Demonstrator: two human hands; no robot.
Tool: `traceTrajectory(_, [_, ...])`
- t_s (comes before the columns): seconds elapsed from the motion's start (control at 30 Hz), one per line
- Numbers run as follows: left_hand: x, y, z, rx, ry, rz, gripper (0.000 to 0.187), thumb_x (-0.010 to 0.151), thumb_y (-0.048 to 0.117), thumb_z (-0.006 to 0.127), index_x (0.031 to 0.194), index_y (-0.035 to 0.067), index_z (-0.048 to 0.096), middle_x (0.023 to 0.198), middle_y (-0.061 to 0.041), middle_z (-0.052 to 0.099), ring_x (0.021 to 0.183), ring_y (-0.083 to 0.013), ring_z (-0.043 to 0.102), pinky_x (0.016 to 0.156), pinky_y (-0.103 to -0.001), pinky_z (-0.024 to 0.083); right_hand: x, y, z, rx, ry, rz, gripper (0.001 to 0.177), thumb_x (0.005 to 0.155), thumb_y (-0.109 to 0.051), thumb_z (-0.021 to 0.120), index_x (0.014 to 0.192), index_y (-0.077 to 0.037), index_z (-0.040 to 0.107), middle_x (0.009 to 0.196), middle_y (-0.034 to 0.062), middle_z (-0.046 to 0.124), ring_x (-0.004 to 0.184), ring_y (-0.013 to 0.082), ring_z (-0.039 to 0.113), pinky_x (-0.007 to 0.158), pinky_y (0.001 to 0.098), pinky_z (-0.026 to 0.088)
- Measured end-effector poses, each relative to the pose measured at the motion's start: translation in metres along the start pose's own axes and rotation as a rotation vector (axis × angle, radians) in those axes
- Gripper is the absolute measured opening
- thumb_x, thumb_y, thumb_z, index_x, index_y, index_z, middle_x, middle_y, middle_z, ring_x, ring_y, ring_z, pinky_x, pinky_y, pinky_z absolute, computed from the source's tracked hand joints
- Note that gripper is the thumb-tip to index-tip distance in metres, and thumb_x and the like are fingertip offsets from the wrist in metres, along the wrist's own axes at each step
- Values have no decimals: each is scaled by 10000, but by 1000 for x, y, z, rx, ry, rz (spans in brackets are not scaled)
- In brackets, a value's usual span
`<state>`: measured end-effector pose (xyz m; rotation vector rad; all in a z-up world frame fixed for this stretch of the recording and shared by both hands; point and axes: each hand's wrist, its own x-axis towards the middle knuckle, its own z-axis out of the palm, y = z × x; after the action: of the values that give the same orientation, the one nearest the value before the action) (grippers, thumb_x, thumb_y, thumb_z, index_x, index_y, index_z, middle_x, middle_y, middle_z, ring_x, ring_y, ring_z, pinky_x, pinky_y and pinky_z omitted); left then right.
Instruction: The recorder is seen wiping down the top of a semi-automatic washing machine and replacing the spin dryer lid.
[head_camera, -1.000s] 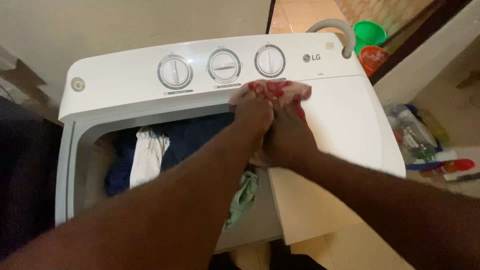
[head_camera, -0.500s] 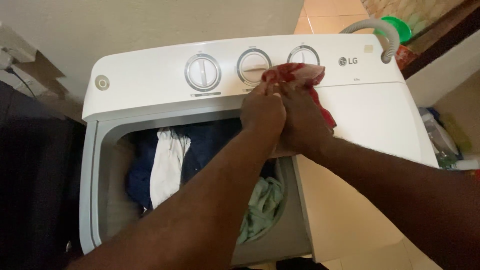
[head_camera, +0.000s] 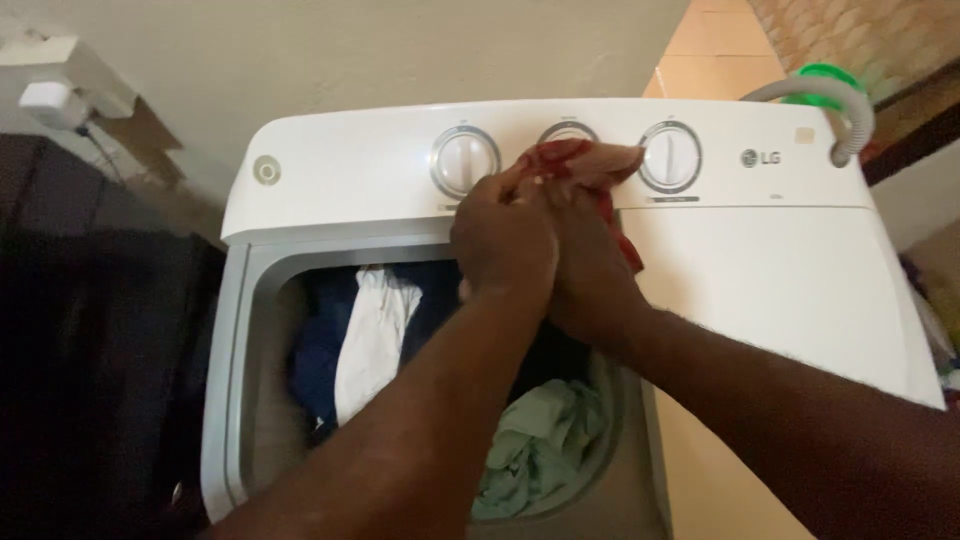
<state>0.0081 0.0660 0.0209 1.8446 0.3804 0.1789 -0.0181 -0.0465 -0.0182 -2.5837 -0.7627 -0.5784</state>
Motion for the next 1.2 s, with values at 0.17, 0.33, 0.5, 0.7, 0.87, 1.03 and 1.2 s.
traceTrajectory(0.17, [2, 12, 0, -57, -103, 199, 259, 945, 190, 604, 1132, 93, 754, 1019, -127, 772, 972, -286, 758, 869, -391, 579, 29, -5, -12, -120, 23, 125, 647, 904, -291, 697, 1379, 97, 493, 1436, 356, 451, 1370, 544, 370, 1099, 567, 350])
traceTrajectory(0.33, [8, 0, 23, -13, 6, 470, 274, 908, 96, 629, 1157, 43, 730, 1241, -242, 643, 1174, -409, 616, 966, -464, 507, 40, 12, -28, -45, 7, 132, 482, 912, -252, 671, 1288, 32, 565, 1323, 263, 562, 1254, 449, 512, 1040, 531, 436])
traceTrajectory(0.5, [15, -10, 14, 168, -170, 558, 335, 992, 157, 539, 1289, 37, 638, 1326, -208, 598, 1192, -426, 570, 1013, -522, 443, 53, 5, -37, -152, -112, 210, 378, 901, -233, 676, 1225, -43, 632, 1251, 224, 606, 1154, 429, 529, 979, 513, 438])
traceTrajectory(0.7, [18, -17, 0, 478, -145, 571, 328, 981, 147, 487, 1256, 62, 645, 1390, -149, 593, 1309, -339, 543, 1140, -483, 373, 49, 8, -18, -95, -55, 19, 544, 871, -235, 676, 1347, 12, 578, 1315, 260, 570, 1230, 464, 500, 1046, 544, 401])
traceTrajectory(0.87, [38, -10, -15, 637, 144, 711, 332, 903, 232, 515, 1099, 40, 701, 1336, -172, 619, 1309, -365, 523, 1069, -536, 362, 65, -5, -9, -206, -83, -80, 649, 836, -283, 707, 1361, 57, 534, 1357, 282, 549, 1257, 528, 452, 1072, 575, 360])
traceTrajectory(1.03, [53, 20, -41, 808, -327, 365, 350, 1111, 294, 426, 1111, 70, 695, 1176, -113, 672, 1208, -286, 597, 1021, -442, 486, 79, -14, -6, -220, -134, -1, 601, 926, -249, 710, 1414, 49, 526, 1365, 290, 543, 1268, 547, 450, 1112, 595, 367])
traceTrajectory(1.2, [63, 17, -29, 402, -53, 330, 181, 938, 174, 602, 1071, 62, 651, 1122, -145, 611, 1012, -329, 680, 827, -427, 569, 69, 2, -5, -408, -105, 191, 483, 866, -224, 729, 1227, 58, 578, 1134, 231, 666, 1159, 494, 543, 929, 586, 431])
